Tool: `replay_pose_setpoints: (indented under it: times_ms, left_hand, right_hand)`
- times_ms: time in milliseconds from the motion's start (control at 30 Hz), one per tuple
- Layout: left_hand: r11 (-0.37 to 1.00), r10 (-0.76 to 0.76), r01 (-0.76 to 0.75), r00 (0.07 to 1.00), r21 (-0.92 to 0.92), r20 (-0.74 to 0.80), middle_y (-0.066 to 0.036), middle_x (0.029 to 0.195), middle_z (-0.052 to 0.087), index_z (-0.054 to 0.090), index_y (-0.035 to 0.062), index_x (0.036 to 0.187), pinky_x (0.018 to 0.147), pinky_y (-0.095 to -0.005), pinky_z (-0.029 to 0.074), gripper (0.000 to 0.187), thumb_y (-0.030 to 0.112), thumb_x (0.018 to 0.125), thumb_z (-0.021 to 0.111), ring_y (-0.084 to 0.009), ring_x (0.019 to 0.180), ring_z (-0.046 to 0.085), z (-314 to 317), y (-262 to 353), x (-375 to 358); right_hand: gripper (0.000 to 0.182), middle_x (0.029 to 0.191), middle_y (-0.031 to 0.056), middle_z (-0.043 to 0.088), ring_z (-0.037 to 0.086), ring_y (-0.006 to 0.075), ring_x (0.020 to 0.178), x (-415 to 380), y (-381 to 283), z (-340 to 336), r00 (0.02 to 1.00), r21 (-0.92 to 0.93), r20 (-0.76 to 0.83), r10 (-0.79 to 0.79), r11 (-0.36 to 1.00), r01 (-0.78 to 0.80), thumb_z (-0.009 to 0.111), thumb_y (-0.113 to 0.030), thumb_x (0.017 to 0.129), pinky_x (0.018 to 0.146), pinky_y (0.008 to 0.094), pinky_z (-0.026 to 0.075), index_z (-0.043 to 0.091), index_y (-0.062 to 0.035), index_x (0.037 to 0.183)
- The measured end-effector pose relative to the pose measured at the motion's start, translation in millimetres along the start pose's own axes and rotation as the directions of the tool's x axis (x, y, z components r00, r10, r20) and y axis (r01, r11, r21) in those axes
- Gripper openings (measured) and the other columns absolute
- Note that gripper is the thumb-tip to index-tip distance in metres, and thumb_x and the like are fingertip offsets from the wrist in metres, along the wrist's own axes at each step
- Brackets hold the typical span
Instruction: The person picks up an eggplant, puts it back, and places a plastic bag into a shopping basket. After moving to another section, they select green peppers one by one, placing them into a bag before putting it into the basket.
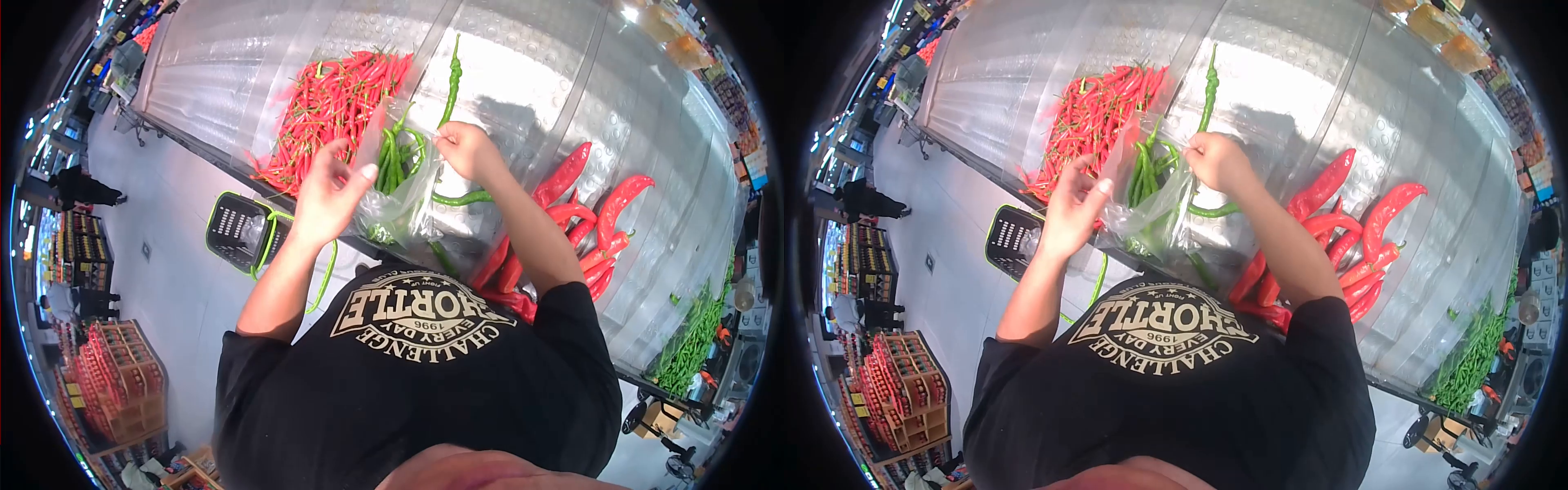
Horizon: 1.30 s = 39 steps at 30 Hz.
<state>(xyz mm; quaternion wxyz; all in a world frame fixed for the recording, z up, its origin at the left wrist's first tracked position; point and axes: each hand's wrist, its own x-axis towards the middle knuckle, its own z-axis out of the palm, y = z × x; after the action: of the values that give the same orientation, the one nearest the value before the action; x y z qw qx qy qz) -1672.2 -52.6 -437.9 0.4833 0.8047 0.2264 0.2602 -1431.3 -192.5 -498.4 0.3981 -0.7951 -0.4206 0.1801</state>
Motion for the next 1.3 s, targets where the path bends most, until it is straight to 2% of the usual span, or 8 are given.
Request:
replay_pose_setpoints:
  times_ms: [200,267,667,767,867,967,1067,1300]
  left_hand:
    - [0.980,-0.186,0.172,0.970,0.096,0.158,0.000,0.067,0.057,0.062,-0.0011,0.105,0.056,-0.0251,0.043,0.030,0.023,0.088,0.067,-0.0074,0.061,0.052,7,-3,9]
    - [0.975,-0.082,0.085,0.996,-0.203,0.024,0.003,0.070,0.057,0.064,0.0013,0.090,0.054,-0.0231,0.041,0.014,0.015,0.092,0.062,-0.0048,0.059,0.050,8,-13,7]
    - [0.922,0.033,-0.165,0.935,-0.351,-0.353,-0.004,0.082,0.062,0.061,0.0009,0.103,0.058,-0.0198,0.045,0.010,0.005,0.095,0.057,-0.0076,0.063,0.055,-47,57,-63]
    - [0.922,0.023,-0.137,0.953,-0.362,-0.301,-0.005,0.085,0.062,0.057,0.0003,0.108,0.054,-0.0199,0.044,0.014,0.003,0.095,0.055,-0.0068,0.061,0.053,-55,69,-85]
    - [0.871,0.109,-0.149,0.988,-0.469,-0.112,-0.004,0.086,0.060,0.034,-0.0001,0.141,0.057,-0.0201,0.046,0.055,-0.002,0.091,0.056,-0.0079,0.065,0.055,-57,56,-96]
    - [0.600,-0.183,0.268,0.963,-0.754,0.196,-0.003,0.079,0.060,0.007,0.0134,0.153,0.059,-0.0218,0.046,0.084,-0.008,0.088,0.056,-0.0077,0.068,0.057,-64,58,-110]
    - [0.468,-0.182,0.335,0.942,-0.818,0.281,-0.002,0.077,0.059,0.003,0.0172,0.154,0.056,-0.0224,0.047,0.087,-0.006,0.089,0.056,-0.0061,0.062,0.056,-79,42,-121]
    - [0.513,-0.216,0.437,0.899,-0.739,0.381,-0.003,0.100,0.063,0.056,-0.0006,0.120,0.069,-0.0234,0.047,0.028,-0.005,0.092,0.052,-0.0051,0.082,0.057,-150,14,-190]
  right_hand:
    - [0.014,0.074,0.0025,0.062,0.055,0.0093,0.065,-10,-24,-7,0.995,0.505,0.034,0.097,0.857,-0.100,0.055,-0.015,0.093,0.061,0.0258,0.046,0.062,-0.0027,0.095]
    - [0.015,0.075,0.0006,0.060,0.051,0.0078,0.063,-20,-41,-16,0.996,0.550,0.024,0.089,0.831,-0.088,0.055,-0.017,0.095,0.059,0.0233,0.043,0.061,-0.0035,0.097]
    - [0.006,0.072,-0.0021,0.054,0.048,0.0047,0.061,-96,-143,-50,0.988,0.900,-0.146,0.048,0.421,0.112,0.056,-0.009,0.093,0.056,0.0196,0.036,0.059,-0.0044,0.093]
    - [0.005,0.073,-0.0008,0.055,0.049,0.0058,0.062,-121,-171,-43,0.974,0.836,-0.155,0.164,0.547,0.041,0.055,-0.006,0.091,0.055,0.0203,0.037,0.058,-0.0032,0.091]
    - [0.004,0.074,0.0017,0.058,0.051,0.0072,0.064,-133,-169,-21,0.992,0.870,-0.059,-0.108,0.483,0.104,0.055,-0.003,0.088,0.056,0.0211,0.040,0.058,-0.0016,0.090]
    - [0.003,0.077,0.0042,0.061,0.053,0.0089,0.065,-128,-188,3,0.942,0.882,0.240,-0.234,0.458,-0.111,0.055,-0.002,0.085,0.060,0.0222,0.043,0.057,-0.0013,0.088]
    - [0.002,0.079,0.0065,0.063,0.056,0.0103,0.065,-117,-212,30,0.805,0.761,0.532,-0.262,0.565,-0.318,0.056,0.001,0.084,0.061,0.0243,0.045,0.057,-0.0008,0.086]
    - [0.005,0.069,0.0073,0.063,0.061,0.0155,0.065,-113,-274,115,0.486,0.720,0.660,-0.573,0.667,-0.192,0.054,0.004,0.085,0.064,0.0293,0.049,0.056,-0.0001,0.083]
